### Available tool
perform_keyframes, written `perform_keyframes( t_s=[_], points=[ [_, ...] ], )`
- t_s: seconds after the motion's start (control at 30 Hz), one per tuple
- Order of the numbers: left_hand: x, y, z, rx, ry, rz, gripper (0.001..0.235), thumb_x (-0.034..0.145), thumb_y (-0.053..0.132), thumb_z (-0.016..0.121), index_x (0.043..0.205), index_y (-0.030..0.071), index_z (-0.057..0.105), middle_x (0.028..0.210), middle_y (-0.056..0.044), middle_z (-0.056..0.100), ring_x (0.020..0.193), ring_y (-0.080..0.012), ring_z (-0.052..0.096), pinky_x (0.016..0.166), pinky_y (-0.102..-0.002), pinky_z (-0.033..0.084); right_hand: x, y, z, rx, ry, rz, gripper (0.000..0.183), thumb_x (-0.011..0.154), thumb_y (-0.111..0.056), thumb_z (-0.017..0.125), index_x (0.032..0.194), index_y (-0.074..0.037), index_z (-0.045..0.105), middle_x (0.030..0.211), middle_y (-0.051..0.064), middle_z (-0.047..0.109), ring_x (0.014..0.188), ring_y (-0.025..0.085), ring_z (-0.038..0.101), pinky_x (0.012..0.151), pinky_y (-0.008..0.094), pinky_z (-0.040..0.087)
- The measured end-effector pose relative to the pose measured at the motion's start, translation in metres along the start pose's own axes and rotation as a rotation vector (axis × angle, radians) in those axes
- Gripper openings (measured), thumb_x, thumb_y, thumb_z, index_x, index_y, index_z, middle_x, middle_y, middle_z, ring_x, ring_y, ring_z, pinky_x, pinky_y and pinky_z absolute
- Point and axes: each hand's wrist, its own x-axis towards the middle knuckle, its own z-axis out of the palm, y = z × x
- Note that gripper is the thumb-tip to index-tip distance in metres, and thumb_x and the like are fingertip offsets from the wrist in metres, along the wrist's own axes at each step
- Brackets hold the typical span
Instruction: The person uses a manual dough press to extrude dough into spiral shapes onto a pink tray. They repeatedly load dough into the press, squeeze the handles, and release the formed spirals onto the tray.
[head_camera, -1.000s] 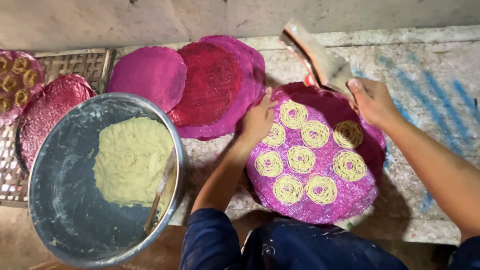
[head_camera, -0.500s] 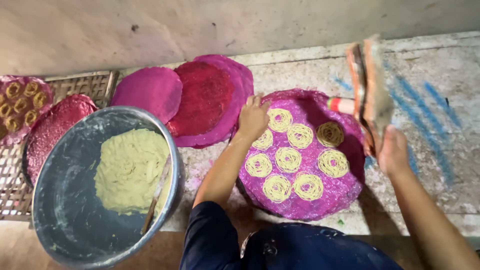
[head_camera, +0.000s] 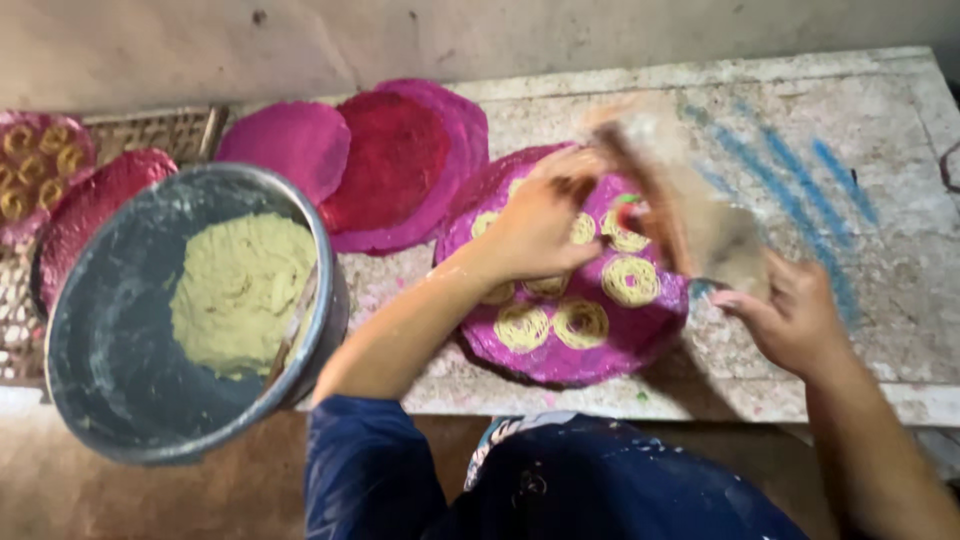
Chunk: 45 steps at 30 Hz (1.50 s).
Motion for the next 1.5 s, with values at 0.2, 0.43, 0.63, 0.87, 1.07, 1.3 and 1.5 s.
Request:
perform_keyframes(
  t_s=[0.2, 0.43, 0.63, 0.87, 1.07, 1.3, 1.5],
  points=[
    [-0.034, 0.080, -0.002, -0.386, -0.297, -0.205, 0.038, 0.080, 0.027, 0.074, 0.114, 0.012, 0.067, 0.096, -0.012, 0.069, 0.087, -0.0329, 0.067, 0.075, -0.046, 0.051, 0.046, -0.126, -0.046, -0.285, -0.099, -0.783, 0.066, 0.071, -0.063, 0.070, 0.092, 0.000, 0.068, 0.066, 0.011, 0.060, 0.061, 0.028, 0.061, 0.059, 0.041, 0.050],
    [-0.104, 0.163, -0.028, -0.061, -0.725, -0.307, 0.036, 0.086, 0.043, 0.065, 0.113, 0.021, 0.065, 0.081, -0.011, 0.073, 0.073, -0.0348, 0.071, 0.062, -0.048, 0.053, 0.052, -0.181, -0.016, 0.090, -0.972, -0.899, 0.053, 0.082, -0.055, 0.064, 0.079, -0.002, 0.060, 0.074, 0.013, 0.061, 0.073, 0.033, 0.063, 0.063, 0.044, 0.050],
    [-0.170, 0.170, -0.075, 0.065, -0.620, -0.539, 0.053, 0.085, 0.048, 0.068, 0.129, 0.022, 0.058, 0.086, -0.010, 0.070, 0.076, -0.0326, 0.072, 0.066, -0.046, 0.055, 0.033, -0.157, 0.055, 0.399, -1.410, -0.407, 0.030, 0.103, -0.031, 0.061, 0.102, -0.002, 0.068, 0.091, 0.007, 0.069, 0.085, 0.022, 0.071, 0.077, 0.036, 0.056],
    [-0.354, 0.095, -0.165, -0.228, -0.020, -0.845, 0.042, 0.079, 0.030, 0.077, 0.115, 0.010, 0.071, 0.087, -0.012, 0.072, 0.077, -0.0289, 0.067, 0.066, -0.044, 0.051, 0.091, -0.200, 0.148, 0.452, -1.223, -0.657, 0.037, 0.101, -0.028, 0.062, 0.124, 0.000, 0.068, 0.109, 0.009, 0.072, 0.102, 0.021, 0.068, 0.085, 0.040, 0.055],
    [-0.501, 0.039, -0.214, -1.105, 0.355, -0.890, 0.034, 0.081, 0.022, 0.072, 0.109, 0.003, 0.074, 0.105, -0.013, 0.075, 0.093, -0.0254, 0.072, 0.081, -0.037, 0.057, 0.206, -0.277, 0.234, -0.576, -0.433, -1.566, 0.034, 0.090, -0.012, 0.072, 0.123, -0.022, 0.069, 0.091, 0.002, 0.068, 0.080, 0.020, 0.064, 0.065, 0.037, 0.053],
    [-0.489, 0.026, -0.167, -1.297, 0.790, -0.592, 0.042, 0.093, 0.014, 0.070, 0.132, 0.002, 0.059, 0.103, -0.009, 0.064, 0.085, -0.0203, 0.064, 0.075, -0.034, 0.056, 0.232, -0.392, 0.335, -0.304, 0.051, -1.649, 0.043, 0.082, -0.020, 0.070, 0.125, -0.016, 0.066, 0.112, 0.013, 0.071, 0.101, 0.025, 0.066, 0.089, 0.040, 0.057],
    [-0.492, 0.023, -0.199, -0.308, 1.226, -0.739, 0.030, 0.095, -0.001, 0.068, 0.122, 0.004, 0.056, 0.104, -0.003, 0.060, 0.090, -0.0112, 0.058, 0.072, -0.027, 0.049, 0.188, -0.342, 0.437, -0.614, -0.892, -1.211, 0.013, 0.082, -0.017, 0.069, 0.094, -0.011, 0.072, 0.093, 0.003, 0.069, 0.087, 0.018, 0.067, 0.069, 0.032, 0.059]
  ],
)
